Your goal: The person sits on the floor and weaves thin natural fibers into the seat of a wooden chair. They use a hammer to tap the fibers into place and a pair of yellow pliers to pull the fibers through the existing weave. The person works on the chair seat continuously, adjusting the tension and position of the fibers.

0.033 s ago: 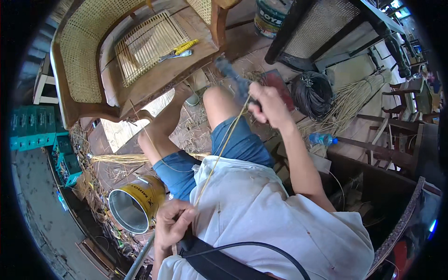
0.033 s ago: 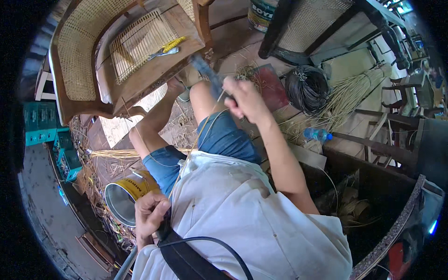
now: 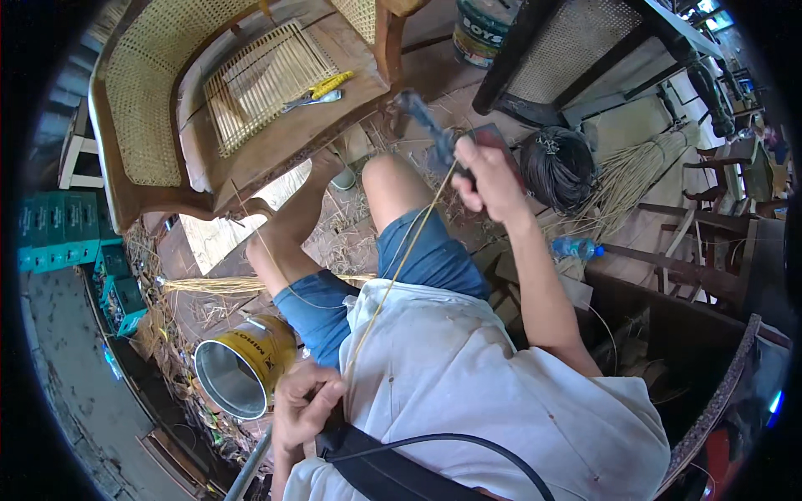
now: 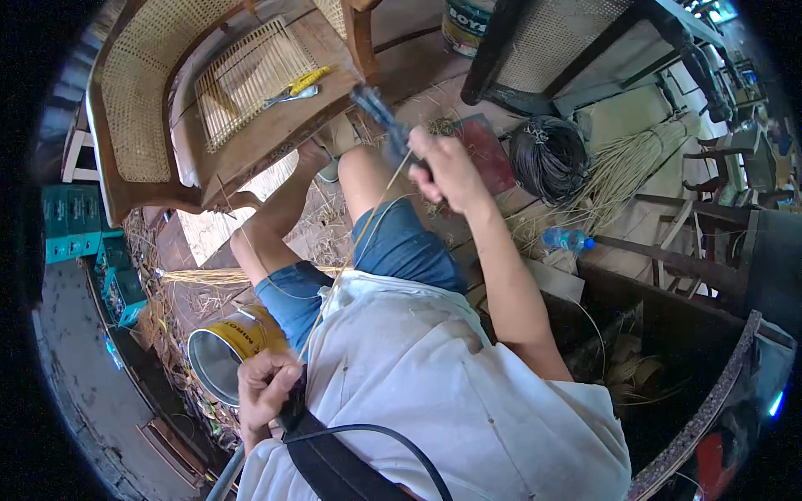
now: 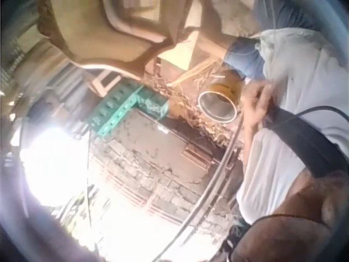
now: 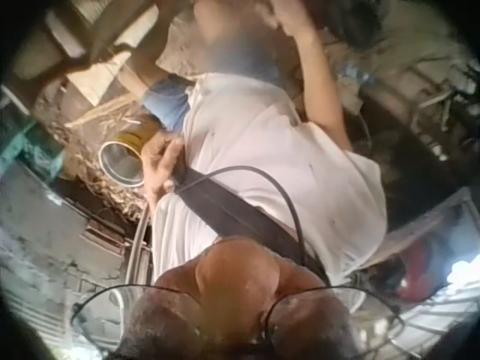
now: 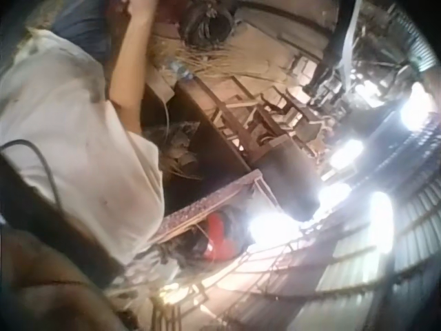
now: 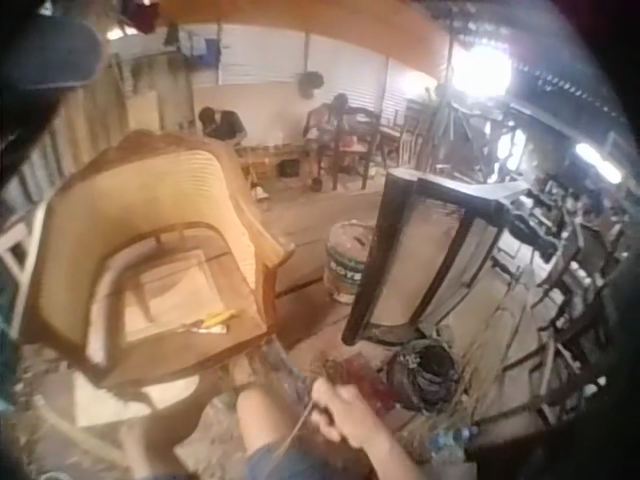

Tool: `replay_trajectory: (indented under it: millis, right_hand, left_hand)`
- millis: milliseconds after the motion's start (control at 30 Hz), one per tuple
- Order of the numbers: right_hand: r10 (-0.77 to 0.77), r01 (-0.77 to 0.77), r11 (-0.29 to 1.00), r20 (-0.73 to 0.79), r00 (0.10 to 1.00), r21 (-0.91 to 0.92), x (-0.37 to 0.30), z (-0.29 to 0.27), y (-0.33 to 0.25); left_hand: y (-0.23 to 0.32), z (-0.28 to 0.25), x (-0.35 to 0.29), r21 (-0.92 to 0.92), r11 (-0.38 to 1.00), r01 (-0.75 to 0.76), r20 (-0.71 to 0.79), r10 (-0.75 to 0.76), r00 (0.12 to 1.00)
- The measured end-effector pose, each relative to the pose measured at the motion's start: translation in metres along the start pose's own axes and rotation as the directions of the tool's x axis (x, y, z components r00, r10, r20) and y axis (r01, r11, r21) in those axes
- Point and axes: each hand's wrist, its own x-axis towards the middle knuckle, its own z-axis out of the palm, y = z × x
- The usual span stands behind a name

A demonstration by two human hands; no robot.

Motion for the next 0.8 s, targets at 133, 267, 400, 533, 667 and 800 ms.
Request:
replay_trajectory:
  millis: [133,267,400,533,667,800]
  right_hand:
    - [-0.057,0.048,0.943,-0.016,0.998,-0.329,-0.007,0.011,-0.010]
    - [-0.157,0.147,0.863,0.022,0.987,-0.484,-0.026,0.056,-0.006]
    - [-0.168,0.179,0.827,0.070,0.983,-0.533,-0.035,0.079,-0.002]
    - [-0.305,0.319,0.702,0.136,0.943,-0.637,-0.040,0.083,0.005]
    - [-0.302,0.325,0.626,0.165,0.939,-0.708,-0.043,0.079,0.020]
    - [-0.010,0.112,0.801,0.173,0.985,-0.589,-0.044,0.075,0.024]
  left_hand:
    - [-0.005,-0.035,0.018,0.550,0.825,0.131,-0.115,-0.081,0.990]
    - [0.033,-0.017,0.105,0.622,0.727,-0.291,0.085,0.307,0.948]
    - [0.011,0.041,0.157,-0.029,0.972,-0.234,-0.028,0.233,0.972]
    - [0.009,0.060,0.166,-0.145,0.976,-0.163,-0.043,0.159,0.986]
    - [-0.006,0.062,0.163,-0.053,0.974,-0.219,-0.018,0.218,0.976]
    - [-0.005,0.063,0.153,0.127,0.962,-0.240,-0.026,0.245,0.969]
